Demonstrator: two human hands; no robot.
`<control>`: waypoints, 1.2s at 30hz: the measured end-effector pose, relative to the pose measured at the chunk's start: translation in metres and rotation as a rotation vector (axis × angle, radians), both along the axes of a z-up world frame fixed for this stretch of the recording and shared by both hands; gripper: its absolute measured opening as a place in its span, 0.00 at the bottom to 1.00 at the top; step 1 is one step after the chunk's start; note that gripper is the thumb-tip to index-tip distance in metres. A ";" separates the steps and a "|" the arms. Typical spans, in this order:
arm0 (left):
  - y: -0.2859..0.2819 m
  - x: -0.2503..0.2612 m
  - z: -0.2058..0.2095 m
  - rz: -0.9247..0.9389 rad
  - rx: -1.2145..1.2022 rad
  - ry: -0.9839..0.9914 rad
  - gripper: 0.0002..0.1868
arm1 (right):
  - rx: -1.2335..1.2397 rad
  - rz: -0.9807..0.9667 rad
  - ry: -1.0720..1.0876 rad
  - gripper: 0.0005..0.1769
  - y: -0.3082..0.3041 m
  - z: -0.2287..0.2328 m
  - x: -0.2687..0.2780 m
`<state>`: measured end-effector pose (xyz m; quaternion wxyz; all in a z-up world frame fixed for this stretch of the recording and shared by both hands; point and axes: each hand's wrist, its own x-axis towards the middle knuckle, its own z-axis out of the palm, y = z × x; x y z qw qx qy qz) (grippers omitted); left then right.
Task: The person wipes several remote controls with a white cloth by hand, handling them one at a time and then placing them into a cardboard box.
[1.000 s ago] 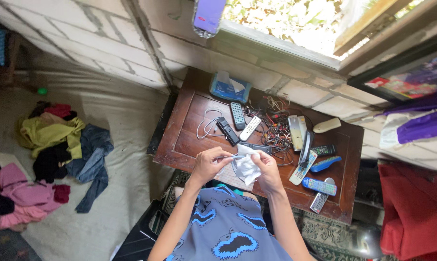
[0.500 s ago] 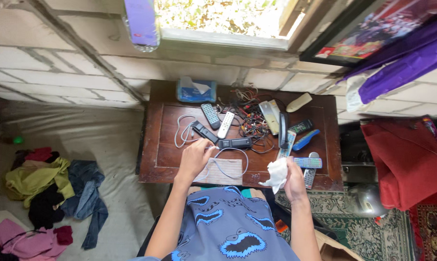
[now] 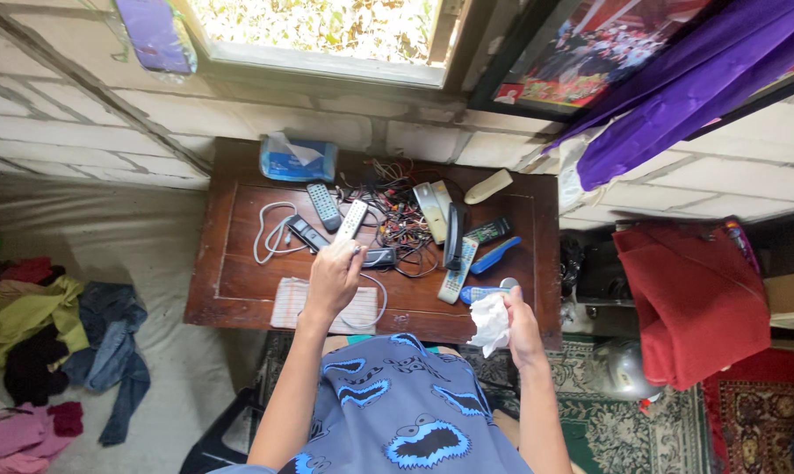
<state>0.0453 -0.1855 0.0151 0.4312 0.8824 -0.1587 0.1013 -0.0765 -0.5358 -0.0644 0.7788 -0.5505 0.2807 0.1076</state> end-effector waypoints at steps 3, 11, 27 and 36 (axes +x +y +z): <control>-0.026 -0.009 0.011 0.083 0.104 -0.207 0.10 | -0.092 0.082 -0.062 0.26 -0.028 -0.005 0.001; -0.060 -0.029 0.001 0.230 0.247 0.073 0.10 | -0.074 0.271 -0.020 0.22 -0.056 -0.026 0.024; -0.115 -0.044 -0.045 -0.149 -0.350 0.059 0.06 | -0.178 0.320 -0.493 0.15 0.005 0.018 0.106; -0.114 -0.041 -0.026 -0.135 -0.045 0.132 0.13 | 0.026 0.727 -0.343 0.11 0.006 -0.003 0.086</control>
